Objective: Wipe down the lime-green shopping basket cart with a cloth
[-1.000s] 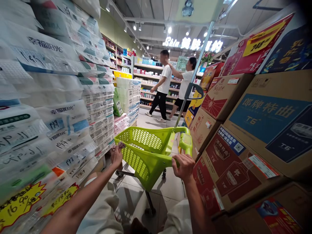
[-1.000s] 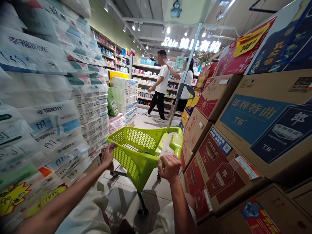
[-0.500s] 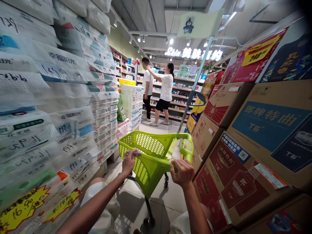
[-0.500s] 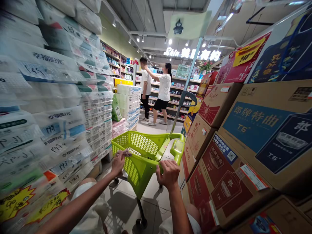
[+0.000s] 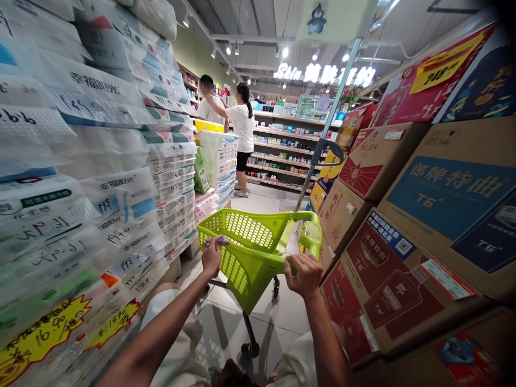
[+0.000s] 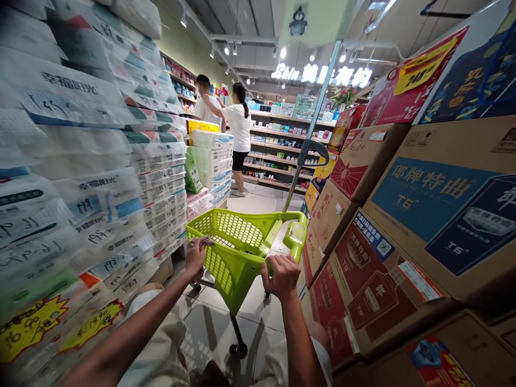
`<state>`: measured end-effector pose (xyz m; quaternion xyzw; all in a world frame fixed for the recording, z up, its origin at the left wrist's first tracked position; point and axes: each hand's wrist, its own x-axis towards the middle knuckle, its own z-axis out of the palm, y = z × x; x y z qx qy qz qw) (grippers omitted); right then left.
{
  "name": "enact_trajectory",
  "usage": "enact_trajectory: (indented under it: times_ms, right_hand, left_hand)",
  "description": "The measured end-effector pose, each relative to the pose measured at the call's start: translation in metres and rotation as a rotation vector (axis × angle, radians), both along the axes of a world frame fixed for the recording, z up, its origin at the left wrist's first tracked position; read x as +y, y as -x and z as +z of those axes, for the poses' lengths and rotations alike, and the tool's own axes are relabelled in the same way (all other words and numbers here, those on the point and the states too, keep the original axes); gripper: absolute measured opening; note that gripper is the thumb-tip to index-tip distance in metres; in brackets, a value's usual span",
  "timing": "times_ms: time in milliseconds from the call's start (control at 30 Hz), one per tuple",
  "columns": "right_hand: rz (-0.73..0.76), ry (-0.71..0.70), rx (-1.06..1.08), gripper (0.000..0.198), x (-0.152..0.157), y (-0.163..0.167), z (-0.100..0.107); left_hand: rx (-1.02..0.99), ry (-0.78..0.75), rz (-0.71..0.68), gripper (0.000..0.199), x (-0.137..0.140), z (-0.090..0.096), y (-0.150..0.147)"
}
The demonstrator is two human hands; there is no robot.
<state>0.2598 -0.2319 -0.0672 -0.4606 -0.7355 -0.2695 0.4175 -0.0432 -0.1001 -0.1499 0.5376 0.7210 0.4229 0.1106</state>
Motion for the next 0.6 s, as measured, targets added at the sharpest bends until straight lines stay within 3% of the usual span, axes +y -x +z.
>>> enact_trajectory:
  times_ms: [200,300,400,533,600]
  right_hand:
    - [-0.017,0.011,-0.009,0.023,-0.003,0.000,0.003]
    - [-0.003,-0.008,-0.017,0.023,-0.003,-0.004,0.005]
    - [0.009,-0.024,-0.014,0.024,-0.003,-0.007,0.006]
    - [0.009,-0.032,0.007,0.024,-0.004,-0.007,0.006]
    - [0.008,-0.031,0.018,0.023,-0.005,-0.006,0.006]
  left_hand:
    - [-0.014,-0.240,-0.395,0.033,-0.061,-0.016,-0.073]
    - [-0.048,-0.312,-0.434,0.033,-0.068,-0.026,-0.083]
    - [-0.145,-0.280,-0.269,0.028,-0.043,-0.033,-0.062]
    - [-0.354,-0.201,0.142,0.023,-0.008,-0.040,-0.039]
    - [-0.353,-0.240,0.147,0.024,-0.009,-0.048,-0.048]
